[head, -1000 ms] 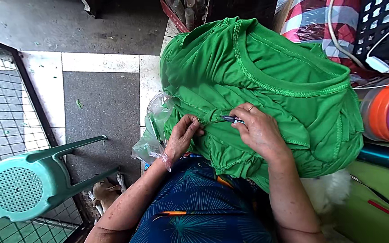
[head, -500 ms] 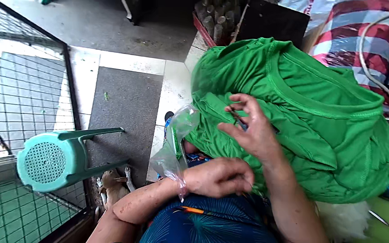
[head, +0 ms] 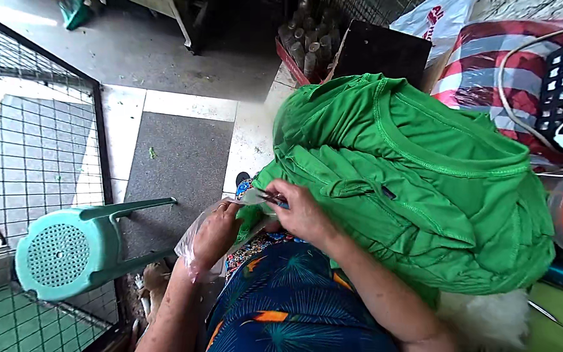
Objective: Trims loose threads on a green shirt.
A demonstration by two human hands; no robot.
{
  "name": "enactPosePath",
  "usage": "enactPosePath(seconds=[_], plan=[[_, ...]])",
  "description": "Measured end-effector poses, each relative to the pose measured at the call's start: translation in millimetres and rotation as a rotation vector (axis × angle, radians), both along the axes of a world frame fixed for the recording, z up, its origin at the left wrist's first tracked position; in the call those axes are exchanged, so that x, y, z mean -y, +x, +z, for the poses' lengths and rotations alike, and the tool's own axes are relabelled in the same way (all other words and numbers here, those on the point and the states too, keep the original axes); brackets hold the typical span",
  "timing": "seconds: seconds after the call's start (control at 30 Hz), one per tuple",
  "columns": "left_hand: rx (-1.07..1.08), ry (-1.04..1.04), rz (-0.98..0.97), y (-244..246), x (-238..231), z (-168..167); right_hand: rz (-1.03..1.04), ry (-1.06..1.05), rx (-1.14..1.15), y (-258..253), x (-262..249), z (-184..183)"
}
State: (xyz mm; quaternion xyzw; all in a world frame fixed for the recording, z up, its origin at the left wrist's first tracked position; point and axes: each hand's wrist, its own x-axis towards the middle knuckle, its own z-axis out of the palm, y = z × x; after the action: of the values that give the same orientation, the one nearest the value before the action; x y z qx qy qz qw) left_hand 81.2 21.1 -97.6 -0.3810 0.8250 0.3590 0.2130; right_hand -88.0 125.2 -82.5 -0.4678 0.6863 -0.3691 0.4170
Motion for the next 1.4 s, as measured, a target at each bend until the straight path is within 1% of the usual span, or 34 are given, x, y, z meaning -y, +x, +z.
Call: enactPosePath(seconds=[0.03,0.07,0.13,0.2,0.27,0.3,0.37,0.43,0.47,0.57,0.6,0.67,0.73,0.77,0.83,0.9,0.97,1.03,1.1,1.2,1.33,1.37,1.4], plan=[[0.006,0.014,-0.025,-2,-1,2,0.027,0.010,0.002,2,-2,-1],[-0.063,0.002,-0.052,-1,-4,4,0.048,0.047,-0.002,2,-4,0],[-0.363,-0.081,-0.119,2,-9,0,0.032,0.108,-0.079,-5,-13,4],[-0.568,-0.090,-0.171,-4,-10,-2,-0.107,0.019,-0.271,-18,-30,5],[-0.673,-0.028,-0.186,-20,-15,1,-0.273,-0.101,-0.499,-38,-51,7],[-0.714,-0.001,-0.174,-32,-20,0,-0.338,-0.112,-0.603,-49,-62,10],[-0.779,0.001,-0.107,-62,-33,-6,-0.405,-0.009,-0.751,-67,-81,17],[-0.834,-0.023,-0.022,-97,-47,-20,-0.388,0.143,-0.775,-79,-93,20],[-0.853,-0.025,-0.005,-113,-53,-27,-0.366,0.170,-0.766,-83,-96,19],[-0.950,-0.028,-0.060,-147,-62,-41,-0.344,0.133,-0.660,-99,-96,24],[-0.964,0.027,-0.068,-151,-62,-41,-0.357,0.112,-0.642,-106,-94,25],[-0.941,0.259,-0.014,-151,-56,-39,-0.409,0.116,-0.640,-121,-87,23],[-0.861,0.472,0.086,-148,-49,-46,-0.462,0.165,-0.636,-132,-74,5],[-0.821,0.549,0.138,-146,-47,-51,-0.468,0.159,-0.667,-133,-70,-7],[-0.781,0.657,0.223,-142,-47,-58,-0.460,0.064,-0.741,-128,-66,-23],[-0.788,0.685,0.256,-141,-49,-58,-0.453,-0.066,-0.697,-123,-69,-23],[-0.798,0.693,0.271,-141,-51,-53,-0.405,-0.171,-0.639,-116,-76,-15],[-0.801,0.707,0.282,-141,-51,-51,-0.316,-0.244,-0.580,-110,-81,-12],[-0.808,0.726,0.288,-141,-51,-52,-0.243,-0.250,-0.555,-103,-81,-15],[-0.778,0.725,0.318,-142,-52,-51,-0.179,-0.212,-0.669,-93,-76,-26],[-0.639,0.748,0.395,-145,-50,-43,-0.123,-0.324,-0.923,-85,-71,-39],[-0.616,0.755,0.411,-146,-49,-41,-0.105,-0.330,-0.929,-84,-72,-40],[-0.602,0.767,0.421,-146,-48,-40,-0.085,-0.319,-0.885,-84,-73,-39]])
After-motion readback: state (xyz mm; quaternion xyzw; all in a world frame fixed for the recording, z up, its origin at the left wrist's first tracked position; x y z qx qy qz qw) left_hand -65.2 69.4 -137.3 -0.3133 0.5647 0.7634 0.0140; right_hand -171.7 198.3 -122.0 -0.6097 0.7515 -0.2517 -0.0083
